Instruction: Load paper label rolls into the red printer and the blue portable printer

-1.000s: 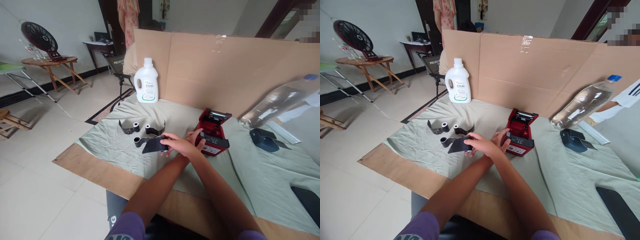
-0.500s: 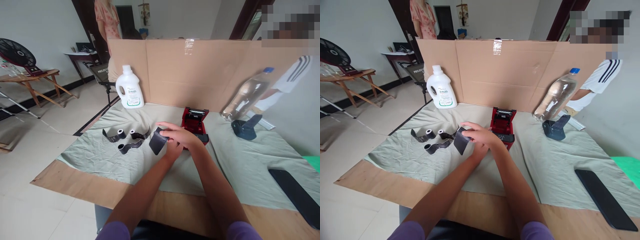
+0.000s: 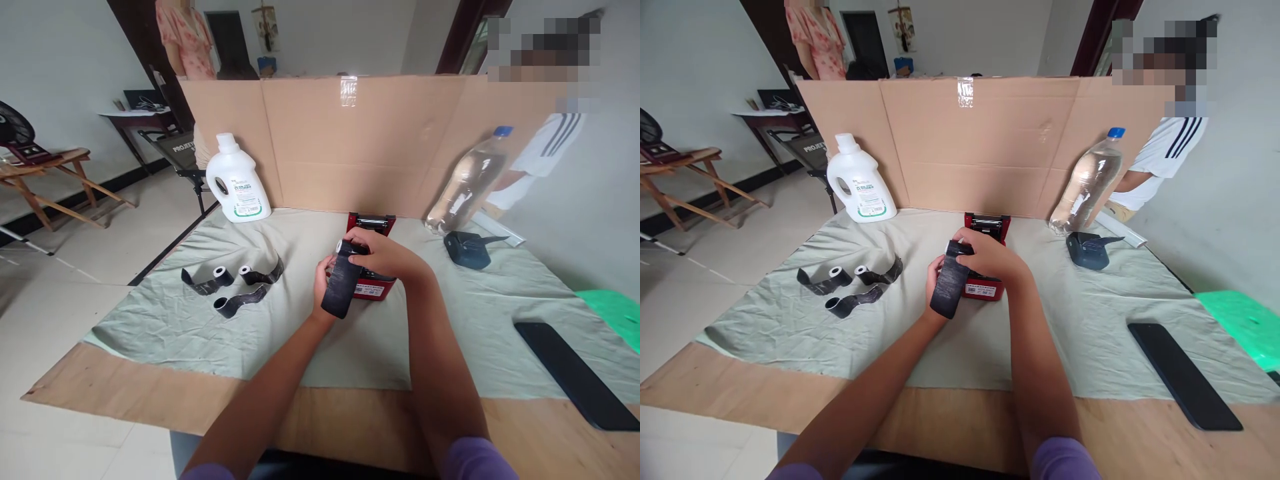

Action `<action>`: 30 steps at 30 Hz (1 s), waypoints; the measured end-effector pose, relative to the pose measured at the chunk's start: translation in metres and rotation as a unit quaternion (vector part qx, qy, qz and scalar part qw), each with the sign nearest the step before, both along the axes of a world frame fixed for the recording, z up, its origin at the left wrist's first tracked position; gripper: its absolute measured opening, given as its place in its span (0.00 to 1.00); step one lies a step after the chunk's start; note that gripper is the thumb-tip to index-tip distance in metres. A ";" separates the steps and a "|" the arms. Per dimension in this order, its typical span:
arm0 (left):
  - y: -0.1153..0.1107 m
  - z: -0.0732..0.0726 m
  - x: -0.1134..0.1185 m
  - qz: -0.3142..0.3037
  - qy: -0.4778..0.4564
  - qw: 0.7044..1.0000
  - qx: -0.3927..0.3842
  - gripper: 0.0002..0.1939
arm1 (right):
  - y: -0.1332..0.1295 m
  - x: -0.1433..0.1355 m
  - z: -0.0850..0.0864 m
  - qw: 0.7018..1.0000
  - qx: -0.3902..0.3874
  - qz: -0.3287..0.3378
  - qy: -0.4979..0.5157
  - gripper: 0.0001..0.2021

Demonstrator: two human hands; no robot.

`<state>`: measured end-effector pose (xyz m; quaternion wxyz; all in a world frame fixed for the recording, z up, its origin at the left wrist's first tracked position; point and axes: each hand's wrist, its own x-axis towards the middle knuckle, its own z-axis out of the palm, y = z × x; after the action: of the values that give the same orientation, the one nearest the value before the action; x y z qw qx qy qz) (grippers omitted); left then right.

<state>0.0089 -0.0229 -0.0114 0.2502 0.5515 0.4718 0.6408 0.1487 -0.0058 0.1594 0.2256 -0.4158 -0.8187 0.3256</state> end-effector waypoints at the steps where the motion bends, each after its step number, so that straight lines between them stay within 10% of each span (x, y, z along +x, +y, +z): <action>1: -0.002 0.001 -0.001 0.004 0.003 1.000 0.014 0.21 | 0.003 0.005 -0.002 1.000 0.009 -0.013 -0.020 0.15; 19: -0.018 0.016 0.007 0.066 0.319 0.928 0.182 0.14 | 0.051 0.005 -0.055 0.934 0.049 -0.192 -0.296 0.24; 30: -0.019 0.017 0.008 0.064 0.303 0.929 0.201 0.14 | 0.046 0.038 -0.023 0.973 -0.028 -0.176 -0.150 0.12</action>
<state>0.0172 -0.0423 0.0060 -0.0623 0.7270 0.4211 0.5389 0.1866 0.0401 0.1366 0.1425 -0.6035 -0.7477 0.2376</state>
